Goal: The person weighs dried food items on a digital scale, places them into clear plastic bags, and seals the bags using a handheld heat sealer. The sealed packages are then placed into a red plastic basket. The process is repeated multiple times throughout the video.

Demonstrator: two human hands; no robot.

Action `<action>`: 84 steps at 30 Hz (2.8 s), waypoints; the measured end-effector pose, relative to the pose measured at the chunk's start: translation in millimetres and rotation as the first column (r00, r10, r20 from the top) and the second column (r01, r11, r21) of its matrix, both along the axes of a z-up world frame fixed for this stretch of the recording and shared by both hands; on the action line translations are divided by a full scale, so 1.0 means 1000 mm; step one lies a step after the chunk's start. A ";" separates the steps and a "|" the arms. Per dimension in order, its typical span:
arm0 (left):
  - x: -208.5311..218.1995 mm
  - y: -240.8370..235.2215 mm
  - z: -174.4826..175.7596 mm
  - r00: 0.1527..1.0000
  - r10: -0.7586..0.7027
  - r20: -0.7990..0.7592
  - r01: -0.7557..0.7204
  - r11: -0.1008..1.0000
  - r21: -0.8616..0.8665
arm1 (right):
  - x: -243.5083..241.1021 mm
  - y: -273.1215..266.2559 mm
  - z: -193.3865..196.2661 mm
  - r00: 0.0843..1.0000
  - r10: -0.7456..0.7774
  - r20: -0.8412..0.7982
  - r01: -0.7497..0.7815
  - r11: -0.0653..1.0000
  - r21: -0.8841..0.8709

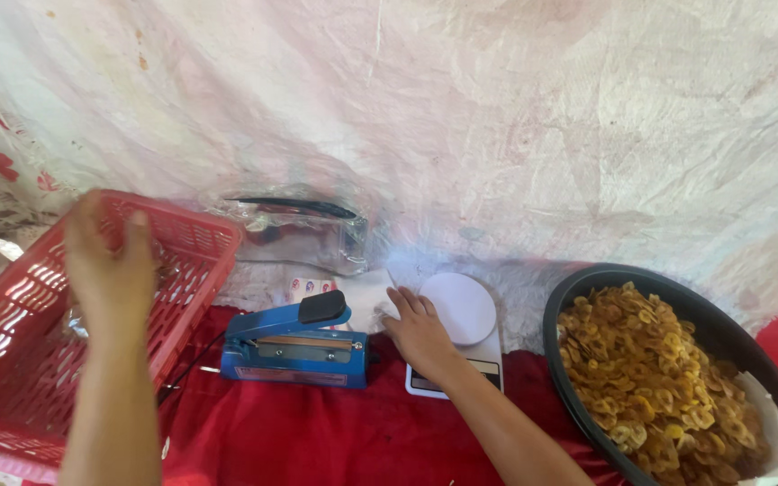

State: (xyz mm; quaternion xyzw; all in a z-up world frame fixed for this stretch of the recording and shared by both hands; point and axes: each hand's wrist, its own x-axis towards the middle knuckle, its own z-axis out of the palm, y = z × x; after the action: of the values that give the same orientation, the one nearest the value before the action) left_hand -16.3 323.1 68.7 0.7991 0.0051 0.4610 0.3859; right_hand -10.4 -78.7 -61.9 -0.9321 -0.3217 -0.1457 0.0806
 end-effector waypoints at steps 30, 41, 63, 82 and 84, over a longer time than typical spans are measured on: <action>-0.030 -0.348 -0.100 0.375 -0.922 0.094 0.461 0.098 -0.882 | -0.094 -0.134 0.093 0.848 -0.530 -0.019 0.344 0.522 0.781; -0.053 -0.346 -0.041 0.428 -0.865 -0.264 0.729 0.503 -0.464 | -0.094 -0.110 0.092 0.879 -0.229 -0.418 0.475 0.355 0.805; -0.043 -0.382 -0.039 0.523 -0.797 -0.302 0.848 0.522 0.090 | -0.181 -0.270 0.064 0.538 -0.828 -0.157 0.820 0.557 -0.132; -0.034 -0.395 -0.040 0.514 -0.792 -0.330 0.826 0.560 -0.058 | -0.110 -0.224 0.142 0.513 -0.210 -0.832 0.856 0.198 0.478; -0.034 -0.394 -0.041 0.501 -0.794 -0.345 0.830 0.553 -0.068 | -0.094 -0.199 0.145 0.666 -0.037 -0.745 0.698 0.382 0.606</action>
State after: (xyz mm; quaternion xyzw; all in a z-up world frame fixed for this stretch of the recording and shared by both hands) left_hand -50.3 -71.1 28.1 0.7924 -0.3298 0.0816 0.5067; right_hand -104.7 -277.3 83.0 -0.7962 0.0788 0.0157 0.5996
